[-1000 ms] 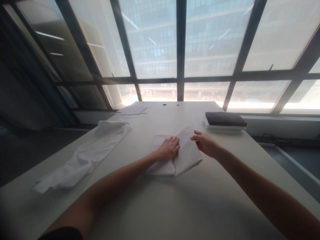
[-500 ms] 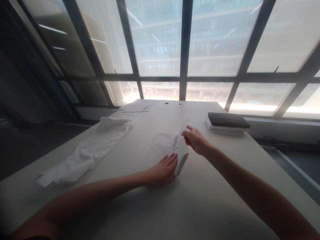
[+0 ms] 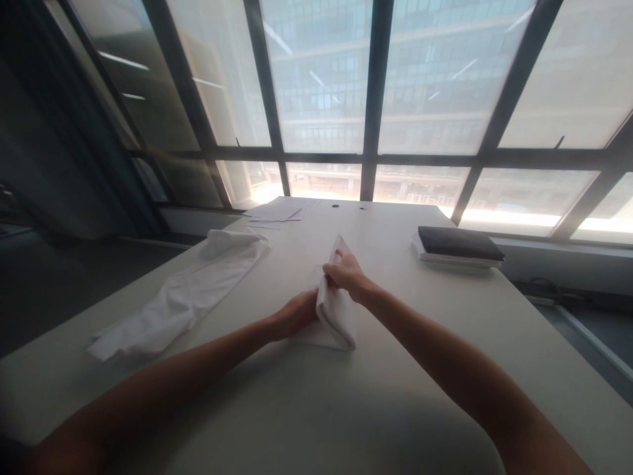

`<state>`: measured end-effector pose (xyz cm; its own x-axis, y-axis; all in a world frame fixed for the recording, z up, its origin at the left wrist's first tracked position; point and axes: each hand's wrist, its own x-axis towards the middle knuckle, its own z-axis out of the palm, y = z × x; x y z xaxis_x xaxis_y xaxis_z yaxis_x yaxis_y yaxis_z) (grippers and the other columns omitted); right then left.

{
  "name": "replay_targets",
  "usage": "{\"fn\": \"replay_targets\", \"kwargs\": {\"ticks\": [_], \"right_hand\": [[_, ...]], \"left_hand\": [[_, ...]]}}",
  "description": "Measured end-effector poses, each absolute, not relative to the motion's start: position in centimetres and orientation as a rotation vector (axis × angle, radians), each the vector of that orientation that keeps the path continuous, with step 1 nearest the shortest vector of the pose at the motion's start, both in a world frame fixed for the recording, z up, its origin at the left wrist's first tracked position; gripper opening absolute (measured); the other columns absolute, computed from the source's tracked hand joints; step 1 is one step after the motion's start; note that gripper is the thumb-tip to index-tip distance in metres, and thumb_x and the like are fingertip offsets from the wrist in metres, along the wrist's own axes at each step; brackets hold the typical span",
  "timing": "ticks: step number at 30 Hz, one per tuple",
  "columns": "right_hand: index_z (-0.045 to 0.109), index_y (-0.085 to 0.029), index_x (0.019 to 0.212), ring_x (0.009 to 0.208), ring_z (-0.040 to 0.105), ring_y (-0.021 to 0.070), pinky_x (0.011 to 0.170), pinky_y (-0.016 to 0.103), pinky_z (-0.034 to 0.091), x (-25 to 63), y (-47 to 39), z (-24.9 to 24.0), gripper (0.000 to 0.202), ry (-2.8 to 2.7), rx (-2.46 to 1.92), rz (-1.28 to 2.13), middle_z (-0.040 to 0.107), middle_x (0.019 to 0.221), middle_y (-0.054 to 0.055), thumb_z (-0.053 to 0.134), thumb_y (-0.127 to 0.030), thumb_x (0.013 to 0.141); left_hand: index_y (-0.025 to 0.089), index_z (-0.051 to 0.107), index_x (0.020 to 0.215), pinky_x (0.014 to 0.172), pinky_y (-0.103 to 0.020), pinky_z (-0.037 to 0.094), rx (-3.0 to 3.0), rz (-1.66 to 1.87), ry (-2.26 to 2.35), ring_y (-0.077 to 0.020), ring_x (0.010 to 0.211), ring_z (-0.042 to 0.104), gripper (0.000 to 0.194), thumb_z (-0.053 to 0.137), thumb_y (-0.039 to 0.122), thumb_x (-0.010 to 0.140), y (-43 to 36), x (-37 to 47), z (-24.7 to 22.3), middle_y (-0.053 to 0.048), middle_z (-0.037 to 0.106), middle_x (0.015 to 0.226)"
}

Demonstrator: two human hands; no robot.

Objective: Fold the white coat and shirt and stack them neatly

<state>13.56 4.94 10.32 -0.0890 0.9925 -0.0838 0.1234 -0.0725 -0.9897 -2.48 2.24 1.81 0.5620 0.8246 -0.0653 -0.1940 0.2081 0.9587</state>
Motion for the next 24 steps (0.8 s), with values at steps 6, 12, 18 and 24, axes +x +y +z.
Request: {"fn": "replay_targets", "kwargs": {"ticks": [6, 12, 18, 24], "right_hand": [[0.047, -0.013, 0.138, 0.045, 0.052, 0.0142, 0.040, 0.023, 0.040, 9.9, 5.5, 7.5, 0.070, -1.480, -1.370, 1.312, 0.056, 0.051, -0.005, 0.069, -0.014, 0.072], [0.051, -0.015, 0.136, 0.050, 0.059, 0.0137, 0.044, 0.021, 0.042, 10.6, 6.4, 4.7, 0.053, -1.510, -1.166, 1.496, 0.067, 0.064, 0.001, 0.056, -0.020, 0.083], [0.068, -0.013, 0.114, 0.098, 0.067, 0.0188, 0.090, 0.032, 0.051, 15.4, 11.2, 3.1, 0.038, -1.502, -1.294, 0.671, 0.073, 0.105, 0.011, 0.042, -0.019, 0.087], [0.056, -0.018, 0.137, 0.135, 0.046, 0.0190, 0.115, 0.036, 0.030, 15.5, 13.3, 1.2, 0.045, -2.070, -1.408, 0.371, 0.053, 0.145, 0.009, 0.035, -0.029, 0.098]], "left_hand": [[0.015, 0.066, 0.107, 0.086, -0.035, 0.052, 0.884, 0.834, 0.801, -0.0228, 0.087, 0.066, 0.061, 0.035, 0.067, 0.095, 2.9, -3.4, 2.0, -0.008, 0.070, 0.091], [0.014, 0.066, 0.096, 0.067, -0.028, 0.053, 0.790, 0.893, 0.965, -0.0166, 0.066, 0.064, 0.037, 0.057, 0.050, 0.091, 2.8, -3.7, 2.1, -0.005, 0.069, 0.079], [0.009, 0.067, 0.087, 0.064, -0.027, 0.050, 1.041, 0.746, 1.153, -0.0189, 0.070, 0.065, 0.036, 0.073, 0.044, 0.080, 3.0, -4.8, 3.0, -0.010, 0.071, 0.078], [0.014, 0.062, 0.065, 0.047, -0.024, 0.035, 1.527, 0.443, 1.387, -0.0139, 0.050, 0.051, 0.048, 0.073, 0.060, 0.072, 3.7, -6.1, 3.9, -0.001, 0.058, 0.054]]}}
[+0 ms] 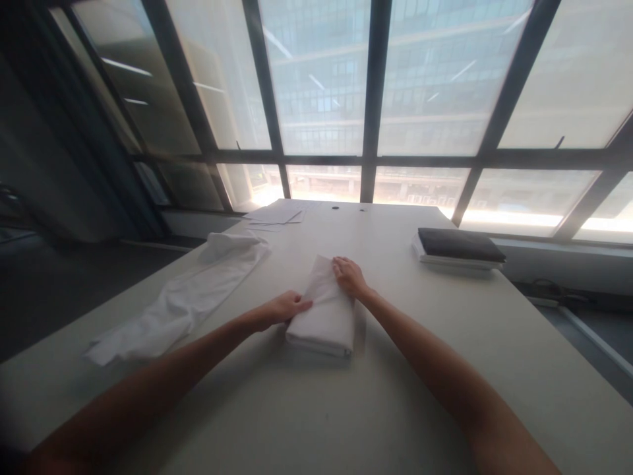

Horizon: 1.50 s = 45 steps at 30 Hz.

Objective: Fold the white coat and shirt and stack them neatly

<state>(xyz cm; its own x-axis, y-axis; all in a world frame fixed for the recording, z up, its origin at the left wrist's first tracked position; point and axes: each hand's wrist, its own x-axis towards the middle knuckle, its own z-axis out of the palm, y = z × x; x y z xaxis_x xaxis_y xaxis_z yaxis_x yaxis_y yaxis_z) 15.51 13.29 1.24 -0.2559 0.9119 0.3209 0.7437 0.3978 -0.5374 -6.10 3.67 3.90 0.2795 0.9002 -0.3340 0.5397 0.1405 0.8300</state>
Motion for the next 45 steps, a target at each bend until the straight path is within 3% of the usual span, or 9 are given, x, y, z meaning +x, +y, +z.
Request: {"fn": "replay_targets", "kwargs": {"ticks": [5, 8, 13, 15, 22, 29, 36, 40, 45], "right_hand": [[0.033, -0.022, 0.154, 0.148, 0.024, 0.0281, 0.117, 0.055, 0.017, 13.7, 12.5, 1.3, 0.062, -2.476, -1.456, 0.271, 0.031, 0.160, 0.011, 0.027, -0.055, 0.101], [0.029, -0.021, 0.156, 0.149, 0.021, 0.0315, 0.116, 0.060, 0.015, 13.5, 12.2, 1.3, 0.069, -2.568, -1.441, 0.229, 0.025, 0.162, 0.013, 0.023, -0.061, 0.100], [0.031, -0.021, 0.155, 0.148, 0.025, 0.0265, 0.118, 0.054, 0.017, 14.2, 12.3, 1.2, 0.065, -2.644, -1.218, 0.230, 0.031, 0.160, 0.010, 0.023, -0.057, 0.102], [0.035, -0.023, 0.153, 0.147, 0.028, 0.0237, 0.119, 0.050, 0.017, 14.3, 12.5, 1.1, 0.060, -2.668, -1.111, 0.254, 0.032, 0.159, 0.009, 0.025, -0.054, 0.103], [0.059, -0.018, 0.133, 0.134, 0.047, 0.0221, 0.113, 0.041, 0.033, 13.7, 8.6, 1.5, 0.041, -2.302, -1.210, 0.222, 0.057, 0.140, 0.013, 0.037, -0.034, 0.102], [0.032, -0.019, 0.155, 0.149, 0.016, 0.0360, 0.118, 0.060, 0.015, 15.5, -2.8, 2.2, 0.083, -2.691, -0.925, 0.190, 0.025, 0.161, 0.017, 0.056, -0.063, 0.089], [0.035, -0.015, 0.152, 0.147, 0.028, 0.0262, 0.118, 0.052, 0.025, 17.4, -4.3, 2.5, 0.065, -2.802, -0.907, 0.043, 0.039, 0.155, 0.015, 0.037, -0.002, 0.088], [0.041, -0.017, 0.150, 0.144, 0.035, 0.0204, 0.119, 0.045, 0.027, 20.2, -3.2, 2.6, 0.071, -2.790, -0.912, 0.003, 0.045, 0.151, 0.013, 0.035, 0.006, 0.082], [0.054, -0.019, 0.141, 0.137, 0.045, 0.0192, 0.118, 0.044, 0.032, 25.0, -1.4, 2.0, 0.070, -2.703, -1.019, -0.061, 0.053, 0.145, 0.009, 0.035, 0.009, 0.080]], "left_hand": [[0.014, 0.060, 0.063, 0.044, -0.024, 0.032, 1.689, 0.323, 1.456, -0.0141, 0.047, 0.049, 0.050, 0.070, 0.062, 0.072, 4.2, -7.0, 4.2, 0.000, 0.052, 0.048], [0.011, 0.067, 0.100, 0.047, -0.023, 0.039, 1.603, 0.477, 1.452, -0.0151, 0.052, 0.055, 0.050, 0.071, 0.054, 0.076, 5.1, -7.3, 4.0, 0.000, 0.060, 0.060], [0.012, 0.019, 0.155, 0.054, -0.023, 0.045, 1.419, 0.789, 1.364, -0.0139, 0.056, 0.057, 0.094, 0.071, 0.035, 0.081, 6.8, -7.5, 3.0, 0.001, 0.064, 0.068], [0.015, 0.016, 0.157, 0.053, -0.021, 0.041, 1.497, 0.837, 1.292, -0.0108, 0.051, 0.051, 0.093, 0.069, 0.030, 0.082, 7.1, -7.5, 2.5, 0.005, 0.060, 0.062], [0.010, 0.069, 0.122, 0.063, -0.023, 0.045, 1.866, 0.864, 1.329, -0.0135, 0.067, 0.059, 0.046, 0.055, 0.018, 0.078, 7.0, -7.3, 1.7, -0.004, 0.072, 0.082], [0.009, 0.070, 0.121, 0.098, -0.032, 0.049, 1.820, 0.918, 1.300, -0.0241, 0.109, 0.066, 0.045, 0.059, 0.022, 0.079, 6.5, -7.1, 2.0, -0.010, 0.070, 0.122], [0.011, 0.070, 0.120, 0.106, -0.033, 0.044, 1.703, 0.939, 1.320, -0.0238, 0.118, 0.062, 0.043, 0.062, 0.023, 0.080, 5.7, -6.8, 2.2, -0.009, 0.067, 0.126], [0.008, 0.065, 0.127, 0.094, -0.030, 0.050, 1.675, 0.918, 1.302, -0.0220, 0.104, 0.066, 0.049, 0.065, 0.026, 0.081, 5.3, -6.5, 1.8, -0.011, 0.071, 0.120], [0.009, 0.062, 0.132, 0.063, -0.025, 0.047, 1.828, 0.784, 1.264, -0.0147, 0.060, 0.060, 0.056, 0.063, 0.040, 0.086, 5.2, -5.9, 1.1, -0.002, 0.071, 0.072]]}}
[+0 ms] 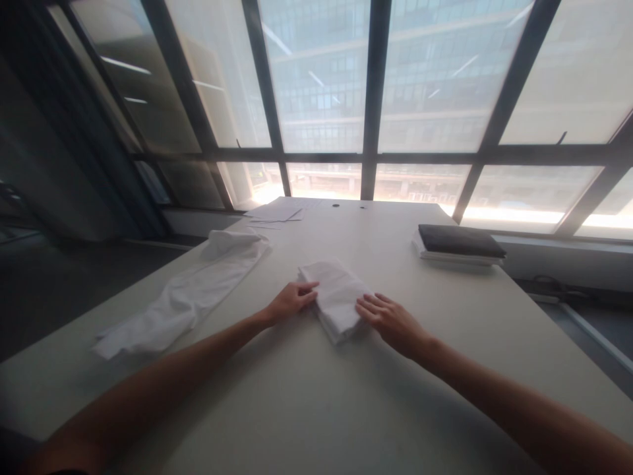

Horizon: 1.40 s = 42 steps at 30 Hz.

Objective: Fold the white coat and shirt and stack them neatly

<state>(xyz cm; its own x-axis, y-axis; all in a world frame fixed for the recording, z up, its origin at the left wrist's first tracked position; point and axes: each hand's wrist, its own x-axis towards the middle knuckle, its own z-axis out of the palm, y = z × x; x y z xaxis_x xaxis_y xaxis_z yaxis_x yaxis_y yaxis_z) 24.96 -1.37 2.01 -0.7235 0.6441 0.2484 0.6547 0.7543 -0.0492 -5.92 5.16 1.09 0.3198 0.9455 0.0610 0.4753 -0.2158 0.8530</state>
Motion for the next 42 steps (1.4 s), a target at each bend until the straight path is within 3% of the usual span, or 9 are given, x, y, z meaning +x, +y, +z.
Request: {"fn": "replay_targets", "kwargs": {"ticks": [3, 6, 10, 14, 17, 24, 29, 36, 42], "right_hand": [[0.064, -0.022, 0.131, 0.133, 0.051, 0.0193, 0.115, 0.042, 0.037, 26.6, -0.9, 1.5, 0.064, -2.588, -1.181, -0.034, 0.057, 0.140, 0.006, 0.036, 0.006, 0.081], [0.074, -0.023, 0.114, 0.127, 0.057, 0.0201, 0.109, 0.039, 0.044, 26.1, -0.9, 1.6, 0.051, -2.372, -1.390, 0.052, 0.065, 0.131, 0.005, 0.039, -0.001, 0.083], [0.067, -0.017, 0.126, 0.128, 0.055, 0.0209, 0.111, 0.037, 0.041, 22.2, -0.1, 3.2, 0.050, -2.146, -1.482, 0.103, 0.062, 0.135, 0.008, 0.039, -0.008, 0.087], [0.047, -0.006, 0.145, 0.141, 0.038, 0.0260, 0.117, 0.042, 0.029, 17.3, 2.0, 4.0, 0.056, -2.159, -1.500, 0.086, 0.047, 0.150, 0.016, 0.034, -0.012, 0.090], [0.033, -0.002, 0.152, 0.147, 0.025, 0.0322, 0.119, 0.049, 0.023, 15.0, 3.0, 2.7, 0.060, -2.167, -1.630, 0.124, 0.033, 0.157, 0.020, 0.033, -0.020, 0.095], [0.025, 0.000, 0.154, 0.151, 0.009, 0.0320, 0.121, 0.054, 0.007, 13.8, 1.6, -0.8, 0.069, -2.277, -1.605, 0.076, 0.021, 0.161, 0.021, 0.033, -0.039, 0.098], [0.026, -0.002, 0.154, 0.151, 0.007, 0.0305, 0.121, 0.052, 0.007, 13.9, 0.0, -1.0, 0.073, -2.386, -1.497, 0.065, 0.019, 0.161, 0.020, 0.036, -0.047, 0.098], [0.029, -0.003, 0.153, 0.151, 0.009, 0.0313, 0.121, 0.051, 0.011, 14.7, -1.5, -1.1, 0.074, -2.417, -1.472, 0.087, 0.017, 0.161, 0.021, 0.037, -0.052, 0.098], [0.033, -0.003, 0.152, 0.150, 0.013, 0.0318, 0.121, 0.051, 0.016, 14.3, -3.3, -1.5, 0.074, -2.384, -1.447, 0.141, 0.022, 0.160, 0.022, 0.044, -0.051, 0.096]], "left_hand": [[0.012, 0.076, 0.105, 0.059, -0.024, 0.041, 2.113, 0.688, 1.304, -0.0138, 0.051, 0.052, 0.045, 0.050, 0.047, 0.093, 5.0, -5.9, 1.6, 0.003, 0.056, 0.050], [0.014, 0.075, 0.073, 0.061, -0.026, 0.040, 2.349, 0.750, 1.437, -0.0145, 0.054, 0.052, 0.052, 0.044, 0.048, 0.097, 5.4, -5.7, 3.2, 0.000, 0.057, 0.055], [0.017, 0.075, 0.103, 0.087, -0.029, 0.047, 2.531, 0.944, 1.326, -0.0198, 0.088, 0.065, 0.037, 0.043, 0.034, 0.098, 8.1, -3.9, 5.2, -0.008, 0.072, 0.099], [0.015, 0.064, 0.128, 0.111, -0.034, 0.037, 2.653, 0.781, 1.198, -0.0216, 0.125, 0.055, 0.039, 0.043, 0.023, 0.096, 11.8, -1.0, 4.3, -0.010, 0.062, 0.134], [0.018, 0.053, 0.140, 0.117, -0.044, 0.029, 2.735, 0.521, 1.204, -0.0247, 0.138, 0.043, 0.045, 0.040, 0.027, 0.099, 13.1, 0.3, 2.2, -0.011, 0.049, 0.149], [0.023, 0.043, 0.148, 0.119, -0.053, 0.021, 2.747, 0.422, 1.298, -0.0268, 0.145, 0.031, 0.049, 0.028, 0.035, 0.103, 13.1, -0.2, 0.0, -0.009, 0.039, 0.156], [0.026, 0.040, 0.150, 0.118, -0.055, 0.020, 2.669, 0.411, 1.372, -0.0279, 0.147, 0.027, 0.051, 0.026, 0.044, 0.104, 14.2, -0.8, -0.2, -0.007, 0.035, 0.158], [0.019, 0.032, 0.154, 0.119, -0.044, 0.022, 2.637, 0.424, 1.347, -0.0259, 0.147, 0.028, 0.059, 0.026, 0.048, 0.103, 15.2, -3.5, -1.1, -0.011, 0.027, 0.161], [0.021, 0.031, 0.154, 0.119, -0.049, 0.019, 2.508, 0.365, 1.442, -0.0275, 0.147, 0.029, 0.057, 0.026, 0.047, 0.103, 14.9, -5.3, -0.7, -0.011, 0.032, 0.159]]}}
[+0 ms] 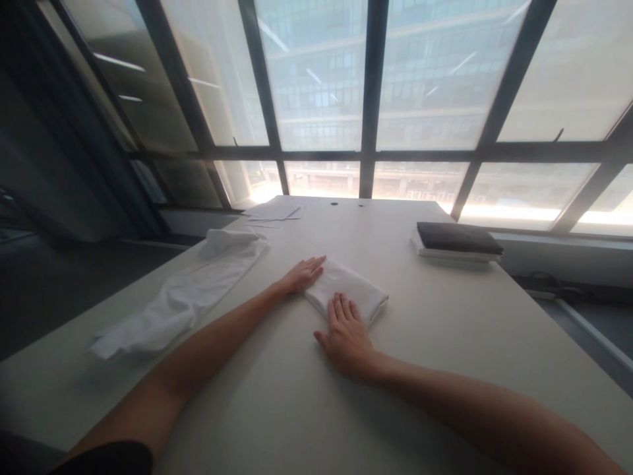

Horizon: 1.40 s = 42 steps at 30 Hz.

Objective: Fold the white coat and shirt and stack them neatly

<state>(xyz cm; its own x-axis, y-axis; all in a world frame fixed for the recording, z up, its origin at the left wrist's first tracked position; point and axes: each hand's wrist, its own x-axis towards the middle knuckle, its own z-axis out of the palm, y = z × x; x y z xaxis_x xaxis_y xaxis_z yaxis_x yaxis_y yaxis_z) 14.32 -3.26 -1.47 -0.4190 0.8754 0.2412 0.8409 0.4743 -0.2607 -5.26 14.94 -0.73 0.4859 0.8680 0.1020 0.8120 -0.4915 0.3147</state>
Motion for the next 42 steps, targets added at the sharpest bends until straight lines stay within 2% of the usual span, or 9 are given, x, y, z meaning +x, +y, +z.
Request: {"fn": "replay_targets", "kwargs": {"ticks": [3, 7, 11, 15, 17, 23, 29, 32, 42], "right_hand": [[0.040, -0.007, 0.150, 0.149, 0.023, 0.0289, 0.121, 0.049, 0.019, 14.3, -4.0, -1.2, 0.064, -2.345, -1.361, 0.281, 0.031, 0.158, 0.019, 0.042, -0.044, 0.097], [0.059, -0.020, 0.134, 0.132, 0.050, 0.0222, 0.113, 0.042, 0.036, 16.4, -4.0, -0.4, 0.044, -2.142, -1.152, 0.513, 0.057, 0.141, 0.011, 0.037, -0.028, 0.097], [0.066, -0.023, 0.112, 0.111, 0.059, 0.0245, 0.099, 0.043, 0.048, 21.4, -1.9, -0.4, 0.033, -1.968, -1.088, 0.329, 0.065, 0.114, 0.010, 0.043, -0.019, 0.088], [0.063, -0.022, 0.096, 0.087, 0.060, 0.0239, 0.082, 0.039, 0.052, 27.2, 0.4, -1.0, 0.017, -1.843, -1.269, 0.123, 0.061, 0.092, 0.008, 0.049, -0.022, 0.086], [0.061, -0.023, 0.089, 0.081, 0.059, 0.0222, 0.076, 0.037, 0.052, 29.2, 0.7, -1.2, 0.010, -1.890, -1.308, 0.117, 0.060, 0.086, 0.006, 0.051, -0.024, 0.087], [0.064, -0.024, 0.098, 0.085, 0.060, 0.0207, 0.078, 0.034, 0.050, 30.6, 0.2, -1.6, 0.011, -2.162, -1.077, 0.044, 0.062, 0.093, 0.006, 0.057, -0.023, 0.090], [0.067, -0.022, 0.092, 0.082, 0.057, 0.0200, 0.077, 0.032, 0.047, 30.2, 1.0, -1.5, 0.015, -2.277, -1.042, -0.213, 0.063, 0.086, 0.006, 0.053, -0.020, 0.096], [0.068, -0.021, 0.090, 0.081, 0.056, 0.0203, 0.078, 0.033, 0.045, 30.2, 1.0, -1.1, 0.018, -2.321, -1.081, -0.372, 0.064, 0.086, 0.007, 0.052, -0.020, 0.097], [0.068, -0.019, 0.082, 0.082, 0.053, 0.0206, 0.078, 0.033, 0.036, 29.3, 1.1, -0.1, 0.017, -2.375, -1.207, -0.635, 0.065, 0.083, 0.006, 0.055, -0.014, 0.093]], "left_hand": [[0.020, 0.037, 0.152, 0.119, -0.047, 0.021, 2.497, 0.410, 1.436, -0.0275, 0.145, 0.033, 0.055, 0.029, 0.044, 0.103, 14.7, -5.3, -0.5, -0.011, 0.039, 0.155], [0.019, 0.049, 0.144, 0.119, -0.046, 0.021, 2.618, 0.548, 1.448, -0.0253, 0.140, 0.040, 0.047, 0.036, 0.035, 0.101, 13.8, -5.0, 0.4, -0.011, 0.048, 0.149], [0.021, 0.059, 0.134, 0.120, -0.046, 0.018, 2.831, 0.659, 1.155, -0.0243, 0.134, 0.044, 0.040, 0.042, 0.029, 0.099, 11.2, -3.5, 1.9, -0.010, 0.057, 0.139], [0.023, 0.069, 0.121, 0.109, -0.039, 0.035, 2.849, 0.558, 0.703, -0.0246, 0.115, 0.056, 0.036, 0.050, 0.044, 0.098, 7.4, -0.9, 2.8, -0.011, 0.065, 0.120], [0.024, 0.071, 0.117, 0.104, -0.038, 0.039, 2.832, 0.450, 0.524, -0.0252, 0.109, 0.057, 0.038, 0.055, 0.051, 0.094, 6.0, 0.1, 3.0, -0.012, 0.066, 0.113], [0.023, 0.071, 0.106, 0.090, -0.032, 0.045, 2.822, 0.446, 0.224, -0.0207, 0.090, 0.061, 0.040, 0.065, 0.057, 0.087, 5.2, 0.5, 3.0, -0.009, 0.067, 0.093], [0.021, 0.068, 0.093, 0.081, -0.030, 0.045, 2.894, 0.483, 0.074, -0.0182, 0.084, 0.059, 0.025, 0.064, 0.046, 0.092, 5.0, 0.5, 3.2, -0.007, 0.068, 0.089], [0.022, 0.067, 0.094, 0.081, -0.030, 0.045, 2.906, 0.487, 0.068, -0.0180, 0.085, 0.058, 0.020, 0.062, 0.041, 0.093, 4.6, 0.7, 3.2, -0.007, 0.067, 0.089], [0.021, 0.066, 0.089, 0.080, -0.027, 0.045, 2.923, 0.582, 0.137, -0.0157, 0.080, 0.058, 0.016, 0.054, 0.027, 0.097, 4.3, 1.4, 2.5, -0.005, 0.066, 0.083]]}}
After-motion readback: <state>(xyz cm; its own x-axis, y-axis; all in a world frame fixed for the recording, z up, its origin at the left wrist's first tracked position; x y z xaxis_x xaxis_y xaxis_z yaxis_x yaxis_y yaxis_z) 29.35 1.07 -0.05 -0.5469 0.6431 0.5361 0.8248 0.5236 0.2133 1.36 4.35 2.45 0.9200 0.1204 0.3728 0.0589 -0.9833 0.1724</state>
